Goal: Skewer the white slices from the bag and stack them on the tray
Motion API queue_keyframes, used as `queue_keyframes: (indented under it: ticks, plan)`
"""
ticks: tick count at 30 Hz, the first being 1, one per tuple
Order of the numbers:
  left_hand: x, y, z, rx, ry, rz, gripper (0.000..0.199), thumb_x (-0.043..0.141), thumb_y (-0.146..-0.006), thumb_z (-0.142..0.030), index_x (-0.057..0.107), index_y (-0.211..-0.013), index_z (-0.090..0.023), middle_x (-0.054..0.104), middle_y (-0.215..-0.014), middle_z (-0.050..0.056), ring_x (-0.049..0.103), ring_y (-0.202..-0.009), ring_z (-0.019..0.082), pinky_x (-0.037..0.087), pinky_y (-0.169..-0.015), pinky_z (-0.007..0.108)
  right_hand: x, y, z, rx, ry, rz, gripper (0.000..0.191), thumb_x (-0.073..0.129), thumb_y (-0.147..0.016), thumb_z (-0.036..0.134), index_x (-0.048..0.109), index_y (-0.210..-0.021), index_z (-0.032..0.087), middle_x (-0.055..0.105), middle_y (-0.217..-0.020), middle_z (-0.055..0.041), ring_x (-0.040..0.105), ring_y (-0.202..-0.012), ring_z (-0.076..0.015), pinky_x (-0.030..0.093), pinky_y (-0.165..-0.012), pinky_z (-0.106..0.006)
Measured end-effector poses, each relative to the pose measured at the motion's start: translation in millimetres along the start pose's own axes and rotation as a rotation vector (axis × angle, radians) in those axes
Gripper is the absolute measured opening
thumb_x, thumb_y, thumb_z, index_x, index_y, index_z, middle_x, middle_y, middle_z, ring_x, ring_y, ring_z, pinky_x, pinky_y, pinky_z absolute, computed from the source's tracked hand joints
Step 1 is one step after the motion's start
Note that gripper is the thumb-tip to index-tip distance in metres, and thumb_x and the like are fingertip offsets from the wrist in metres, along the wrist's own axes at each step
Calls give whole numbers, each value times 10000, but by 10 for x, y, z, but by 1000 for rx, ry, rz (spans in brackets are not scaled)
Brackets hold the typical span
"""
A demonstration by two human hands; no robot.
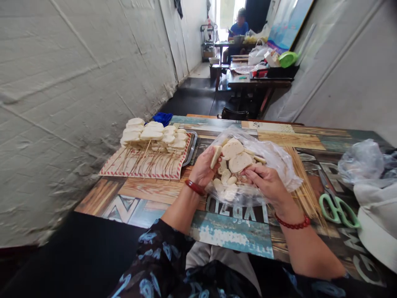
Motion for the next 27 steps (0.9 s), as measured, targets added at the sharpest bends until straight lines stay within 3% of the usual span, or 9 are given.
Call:
queue_keyframes:
  ticks: [2, 6, 10, 12, 15, 21, 27]
  plan:
    - [-20, 1, 22, -46, 28, -31, 291, 738, -821, -389, 656, -857, -112, 597, -705, 4, 509, -524, 44, 338, -413, 126, 33, 2, -22, 10, 15, 38, 326, 608, -845, 474, 729, -796, 175, 533, -563, 10, 408, -495, -108, 323, -472, -248]
    - [-50, 12, 11, -92, 51, -54, 253, 595, -880, -315, 688, -931, -85, 552, -635, -8, 415, -439, 35, 261, -364, 133, 67, 8, -93, 48, 59, 106, 348, 591, -866, 485, 730, -816, 170, 544, -574, 6, 413, -491, -107, 314, -468, -248]
    - [-92, 34, -125, 23, 4, -99, 282, 667, -755, -165, 710, -1026, -101, 680, -773, 22, 587, -601, 70, 428, -497, 147, 88, 15, -135, 65, 141, 162, 353, 594, -866, 498, 727, -798, 179, 556, -575, 6, 421, -493, -106, 314, -471, -244]
    - [-81, 41, -165, 50, -21, -83, 375, 765, -683, -147, 707, -1052, -115, 732, -884, 46, 658, -727, 112, 507, -631, 195, 93, 18, -147, 71, 166, 179, 350, 585, -875, 490, 735, -821, 178, 562, -581, 7, 426, -493, -104, 318, -473, -242]
    - [-60, 39, -206, 88, 3, -35, 441, 871, -600, -186, 718, -1009, -123, 757, -910, 66, 687, -778, 148, 533, -737, 254, 100, 19, -142, 44, 208, 195, 341, 574, -889, 459, 749, -841, 171, 579, -591, 0, 455, -512, -110, 345, -494, -243]
    - [-116, 19, -220, 124, 43, -47, 408, 902, -578, -219, 746, -944, -130, 765, -876, 60, 689, -753, 148, 530, -718, 255, 160, 39, -112, -38, 303, 215, 315, 574, -903, 417, 757, -842, 168, 610, -620, -13, 494, -551, -121, 390, -530, -245]
    - [-44, 76, -204, 84, 43, -14, 390, 870, -629, -209, 737, -990, -141, 757, -876, 54, 698, -732, 164, 549, -696, 284, 180, 39, -103, -63, 335, 192, 289, 584, -905, 394, 767, -858, 175, 653, -667, -24, 543, -603, -140, 425, -570, -253]
Point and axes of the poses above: each hand's wrist, its own y-axis away from the middle knuckle, its own x-axis out of the palm, z = x × y, the point moved 7 cm from there along -y, towards the middle knuckle
